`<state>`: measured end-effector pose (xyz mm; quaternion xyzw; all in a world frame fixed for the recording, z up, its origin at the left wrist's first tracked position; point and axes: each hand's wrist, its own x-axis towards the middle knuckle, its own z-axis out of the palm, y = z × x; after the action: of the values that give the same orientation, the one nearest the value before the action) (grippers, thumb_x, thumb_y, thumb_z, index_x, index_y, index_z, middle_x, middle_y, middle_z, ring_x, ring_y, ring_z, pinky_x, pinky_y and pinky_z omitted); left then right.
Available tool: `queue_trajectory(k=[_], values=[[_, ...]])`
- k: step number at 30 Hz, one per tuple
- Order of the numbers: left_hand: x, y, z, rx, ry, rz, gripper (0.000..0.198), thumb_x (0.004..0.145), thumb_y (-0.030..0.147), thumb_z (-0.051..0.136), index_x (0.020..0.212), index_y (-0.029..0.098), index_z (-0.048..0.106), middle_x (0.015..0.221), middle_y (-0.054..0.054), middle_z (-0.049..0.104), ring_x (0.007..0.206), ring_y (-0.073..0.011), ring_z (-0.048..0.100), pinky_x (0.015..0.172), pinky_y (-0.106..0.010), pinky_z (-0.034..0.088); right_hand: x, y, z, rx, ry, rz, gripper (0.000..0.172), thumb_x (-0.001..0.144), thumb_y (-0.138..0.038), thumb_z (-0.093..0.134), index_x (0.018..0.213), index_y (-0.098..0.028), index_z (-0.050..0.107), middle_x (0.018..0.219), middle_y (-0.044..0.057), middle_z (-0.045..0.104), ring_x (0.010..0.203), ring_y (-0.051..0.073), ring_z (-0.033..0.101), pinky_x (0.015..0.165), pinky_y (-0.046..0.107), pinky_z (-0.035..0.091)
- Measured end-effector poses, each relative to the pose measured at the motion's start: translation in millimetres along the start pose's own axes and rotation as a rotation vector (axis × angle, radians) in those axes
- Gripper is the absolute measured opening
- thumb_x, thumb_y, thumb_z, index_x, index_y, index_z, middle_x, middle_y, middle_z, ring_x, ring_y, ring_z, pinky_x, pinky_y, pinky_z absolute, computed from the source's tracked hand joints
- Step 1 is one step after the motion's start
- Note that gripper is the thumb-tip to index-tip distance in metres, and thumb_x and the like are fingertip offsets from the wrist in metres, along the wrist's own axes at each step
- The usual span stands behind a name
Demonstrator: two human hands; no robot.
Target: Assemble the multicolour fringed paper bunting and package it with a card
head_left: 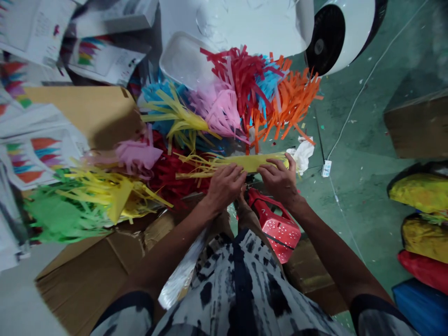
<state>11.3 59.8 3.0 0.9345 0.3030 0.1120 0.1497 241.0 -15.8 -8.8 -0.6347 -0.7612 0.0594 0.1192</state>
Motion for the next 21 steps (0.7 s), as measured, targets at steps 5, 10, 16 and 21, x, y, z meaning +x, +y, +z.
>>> queue_trajectory(k=[5, 10, 16, 21], values=[[18.1, 14.3, 26.5, -0.068, -0.050, -0.024, 0.029, 0.102, 0.023, 0.055, 0.127, 0.017, 0.067, 0.130, -0.014, 0.071, 0.122, -0.0286, 0.062, 0.102, -0.044, 0.050, 7.4, 2.7, 1.2, -0.016, 0.004, -0.064, 0.025, 0.104, -0.013, 0.051, 0.097, -0.022, 0.073, 0.103, 0.004, 0.080, 0.116, 0.022, 0.063, 0.122, 0.054, 0.021], [25.6, 8.9, 23.3, -0.058, -0.050, -0.045, 0.021, 0.102, 0.028, 0.058, 0.115, 0.017, 0.069, 0.120, -0.013, 0.072, 0.112, -0.0291, 0.062, 0.093, -0.044, 0.052, 15.8, 3.2, -2.6, -0.006, 0.031, -0.030, 0.023, 0.105, -0.014, 0.049, 0.096, -0.019, 0.069, 0.099, 0.006, 0.077, 0.118, 0.023, 0.063, 0.122, 0.056, 0.021], [24.3, -6.1, 23.2, -0.099, -0.054, 0.054, 0.019, 0.104, 0.025, 0.055, 0.116, 0.019, 0.067, 0.118, -0.011, 0.072, 0.113, -0.0254, 0.062, 0.097, -0.040, 0.051, 14.4, 12.1, -8.0, 0.016, -0.023, -0.116, 0.017, 0.103, -0.017, 0.055, 0.099, -0.021, 0.070, 0.105, 0.005, 0.078, 0.119, 0.024, 0.062, 0.122, 0.057, 0.019], [26.8, -4.0, 19.3, -0.110, -0.074, 0.009, 0.019, 0.100, 0.030, 0.062, 0.115, 0.020, 0.068, 0.120, -0.011, 0.071, 0.114, -0.0273, 0.061, 0.096, -0.043, 0.050, 8.9, 18.7, -0.1, 0.004, -0.002, -0.118, 0.020, 0.104, -0.013, 0.050, 0.098, -0.021, 0.068, 0.107, 0.006, 0.077, 0.114, 0.022, 0.063, 0.122, 0.054, 0.022]])
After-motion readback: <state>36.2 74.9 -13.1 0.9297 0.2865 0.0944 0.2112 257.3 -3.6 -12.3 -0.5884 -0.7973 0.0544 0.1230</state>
